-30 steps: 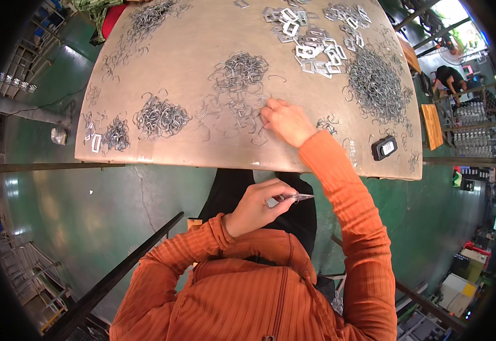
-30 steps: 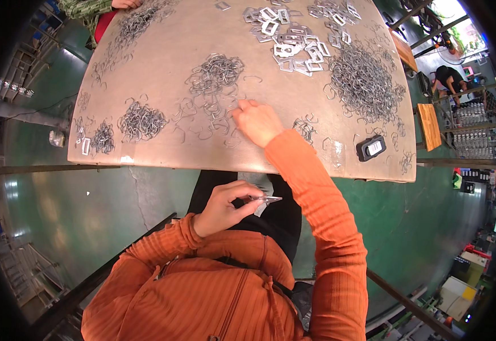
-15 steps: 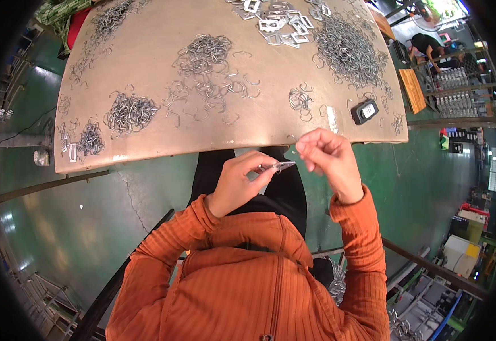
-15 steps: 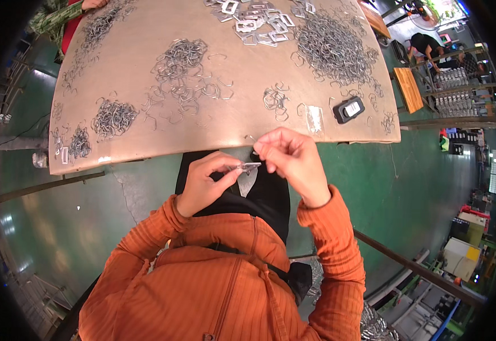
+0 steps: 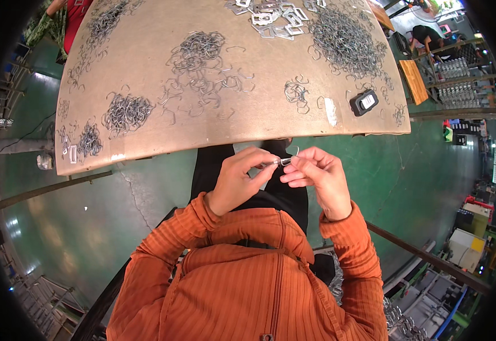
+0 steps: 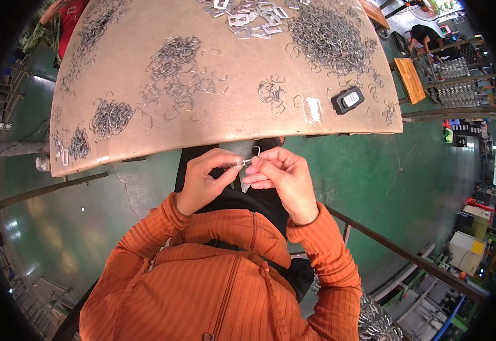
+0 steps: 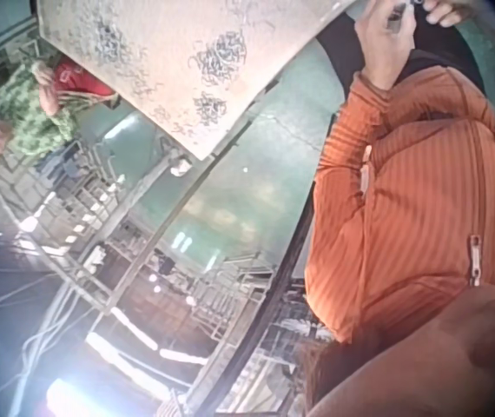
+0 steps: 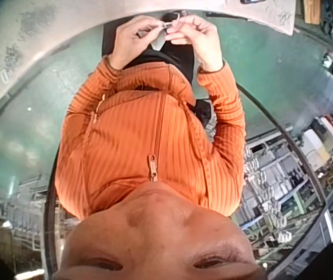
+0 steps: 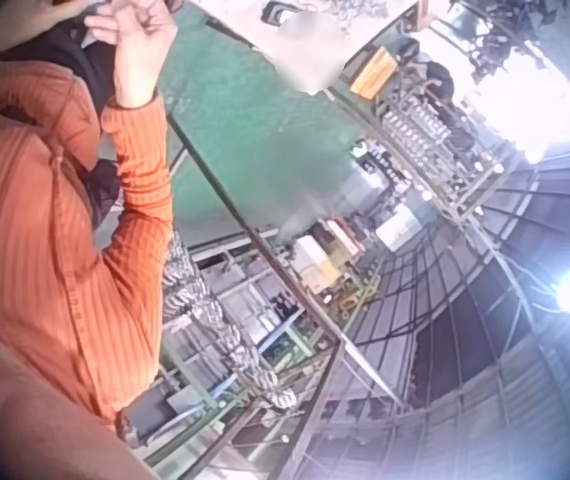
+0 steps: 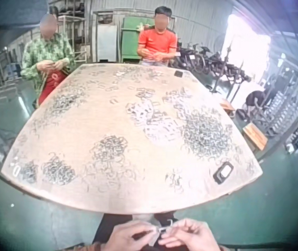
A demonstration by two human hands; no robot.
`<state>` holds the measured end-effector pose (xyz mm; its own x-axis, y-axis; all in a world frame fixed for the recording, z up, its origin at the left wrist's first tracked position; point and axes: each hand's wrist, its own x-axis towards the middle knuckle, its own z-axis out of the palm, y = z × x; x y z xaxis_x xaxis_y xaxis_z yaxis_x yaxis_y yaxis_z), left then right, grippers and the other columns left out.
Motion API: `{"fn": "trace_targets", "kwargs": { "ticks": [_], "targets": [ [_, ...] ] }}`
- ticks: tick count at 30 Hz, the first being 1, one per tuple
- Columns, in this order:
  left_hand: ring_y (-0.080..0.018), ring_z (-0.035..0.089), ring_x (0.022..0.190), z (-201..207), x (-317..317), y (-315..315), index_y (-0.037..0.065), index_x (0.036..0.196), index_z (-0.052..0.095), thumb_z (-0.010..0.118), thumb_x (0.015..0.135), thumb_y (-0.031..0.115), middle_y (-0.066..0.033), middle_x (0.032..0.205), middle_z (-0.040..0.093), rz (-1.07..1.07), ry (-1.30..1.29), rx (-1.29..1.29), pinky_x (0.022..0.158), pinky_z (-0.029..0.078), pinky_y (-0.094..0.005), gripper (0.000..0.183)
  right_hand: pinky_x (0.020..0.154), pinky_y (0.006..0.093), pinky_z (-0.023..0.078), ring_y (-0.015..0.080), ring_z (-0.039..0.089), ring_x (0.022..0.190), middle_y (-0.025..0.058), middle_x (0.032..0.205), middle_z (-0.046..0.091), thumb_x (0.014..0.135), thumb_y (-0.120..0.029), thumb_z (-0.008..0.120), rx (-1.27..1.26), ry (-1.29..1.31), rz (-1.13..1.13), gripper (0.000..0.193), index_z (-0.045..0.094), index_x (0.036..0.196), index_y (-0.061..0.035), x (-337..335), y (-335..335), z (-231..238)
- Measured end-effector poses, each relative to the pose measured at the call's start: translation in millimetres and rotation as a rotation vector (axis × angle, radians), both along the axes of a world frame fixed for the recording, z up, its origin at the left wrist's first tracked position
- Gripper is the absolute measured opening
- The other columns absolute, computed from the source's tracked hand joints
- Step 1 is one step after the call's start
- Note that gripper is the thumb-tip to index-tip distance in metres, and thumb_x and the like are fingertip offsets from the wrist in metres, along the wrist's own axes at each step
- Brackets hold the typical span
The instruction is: The person strings small metal components onto a wire by picking them up from a table, sliding them onto the wire, and then hanging the finished string onto a rack.
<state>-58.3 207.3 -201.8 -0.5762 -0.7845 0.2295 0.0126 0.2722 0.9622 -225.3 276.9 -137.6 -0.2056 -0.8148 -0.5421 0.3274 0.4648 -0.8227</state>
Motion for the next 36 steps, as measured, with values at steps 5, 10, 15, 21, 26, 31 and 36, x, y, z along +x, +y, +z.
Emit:
{"fn": "trace_targets", "kwargs": {
  "ticks": [5,10,15,21,26,31,36],
  "targets": [
    [-0.0223,0.062,0.073,-5,-5,1,0.001,0.094,0.064,0.067,0.078,0.001,-0.0106,0.086,0.064,-0.011,0.027,-0.073,0.063,0.049,-0.0288,0.016,0.063,0.0244,0.054,0.0175,0.068,0.073,0.0126,0.082,0.066,0.088,-0.007,0.061,-0.167,0.139,-0.099,0.012,0.057,0.091,0.0042,10,5,-4],
    [-0.0297,0.061,0.080,2,-9,-50,0.003,0.093,0.066,0.065,0.081,0.008,-0.0131,0.087,0.065,-0.024,-0.081,-0.272,0.071,0.049,-0.0344,0.012,0.064,0.0228,0.053,0.0095,0.065,0.071,0.0073,0.076,0.067,0.087,-0.003,0.061,-0.307,0.556,-0.024,0.007,0.057,0.088,0.0035,16,18,-3],
    [-0.0311,0.060,0.086,-6,-72,-186,0.002,0.096,0.067,0.060,0.084,0.010,-0.0149,0.091,0.065,0.202,-0.247,-0.622,0.077,0.048,-0.0377,0.016,0.064,0.0226,0.053,0.0095,0.066,0.071,0.0068,0.078,0.068,0.086,-0.002,0.062,-0.356,0.611,-0.002,0.006,0.058,0.088,0.0030,17,23,-5],
    [-0.0315,0.056,0.099,-33,-135,-277,0.004,0.102,0.066,0.063,0.082,0.018,-0.0146,0.105,0.062,0.378,-0.497,-0.764,0.082,0.047,-0.0403,0.025,0.058,0.0225,0.051,0.0095,0.065,0.067,0.0074,0.074,0.066,0.083,-0.001,0.065,-0.399,0.645,-0.021,0.008,0.058,0.086,0.0022,15,20,-14],
    [-0.0341,0.057,0.098,-47,-144,-308,0.001,0.105,0.064,0.063,0.081,0.019,-0.0185,0.100,0.064,0.237,-0.770,-0.632,0.087,0.046,-0.0401,0.029,0.057,0.0232,0.051,0.0106,0.065,0.065,0.0080,0.074,0.065,0.082,0.000,0.065,-0.413,0.637,0.023,0.009,0.058,0.087,0.0014,13,18,-16],
    [-0.0289,0.061,0.065,-36,-110,-278,0.001,0.097,0.067,0.061,0.085,0.017,-0.0145,0.083,0.066,0.358,-0.282,-0.753,0.067,0.049,-0.0341,0.021,0.056,0.0248,0.050,0.0118,0.063,0.062,0.0087,0.073,0.064,0.080,0.000,0.066,-0.434,0.645,0.018,0.010,0.058,0.086,0.0012,11,14,-20],
    [-0.0083,0.058,0.071,13,-41,-126,-0.001,0.113,0.062,0.060,0.089,0.011,-0.0035,0.089,0.066,-0.153,-0.134,0.370,0.064,0.048,-0.0231,0.027,0.059,0.0250,0.052,0.0124,0.065,0.065,0.0095,0.076,0.065,0.081,0.000,0.065,-0.436,0.617,0.037,0.010,0.057,0.087,0.0017,12,17,-24]
  ]
}}
